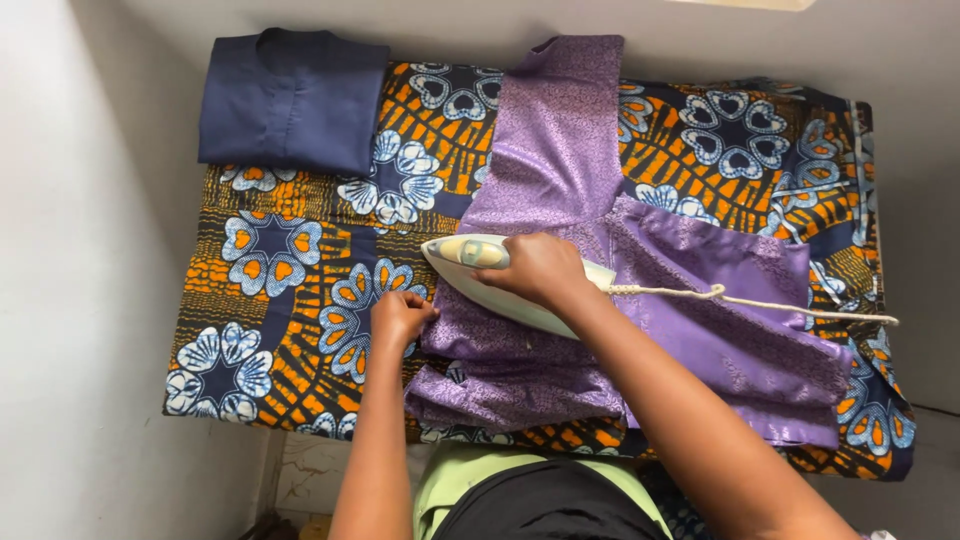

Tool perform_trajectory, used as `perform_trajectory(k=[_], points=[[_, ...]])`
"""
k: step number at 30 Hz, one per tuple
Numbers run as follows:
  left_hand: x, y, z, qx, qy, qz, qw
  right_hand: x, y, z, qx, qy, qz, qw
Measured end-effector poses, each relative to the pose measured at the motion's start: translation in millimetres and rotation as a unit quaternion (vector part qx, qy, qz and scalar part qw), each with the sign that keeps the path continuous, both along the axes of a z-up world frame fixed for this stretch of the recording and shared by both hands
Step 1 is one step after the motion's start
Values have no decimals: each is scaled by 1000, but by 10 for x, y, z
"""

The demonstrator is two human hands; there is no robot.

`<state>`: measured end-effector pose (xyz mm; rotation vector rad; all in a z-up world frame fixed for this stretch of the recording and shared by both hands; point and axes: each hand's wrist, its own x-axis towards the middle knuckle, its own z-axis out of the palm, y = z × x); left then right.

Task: Ironing a purple patterned shirt on an ironing board.

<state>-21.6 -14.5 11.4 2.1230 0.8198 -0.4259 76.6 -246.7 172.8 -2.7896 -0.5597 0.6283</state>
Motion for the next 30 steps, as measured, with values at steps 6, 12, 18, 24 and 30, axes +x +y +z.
perform_trajectory(k=[6, 12, 18, 24, 30], points=[[23, -23, 41, 3, 25, 3, 1000, 64, -232, -18, -34, 62, -35, 997], [-16, -25, 108, -8, 12, 7, 1000, 75, -397, 179, -26, 145, -107, 983], [7, 45, 81, -36, 8, -15, 999, 148, -154, 36, -12, 12, -13, 1000], [34, 86, -18, -60, 41, -3, 997, 98, -188, 28, 14, 0, -60, 998], [-32, 31, 30, -62, -14, 16, 998, 58, -526, 59, 14, 55, -139, 989]])
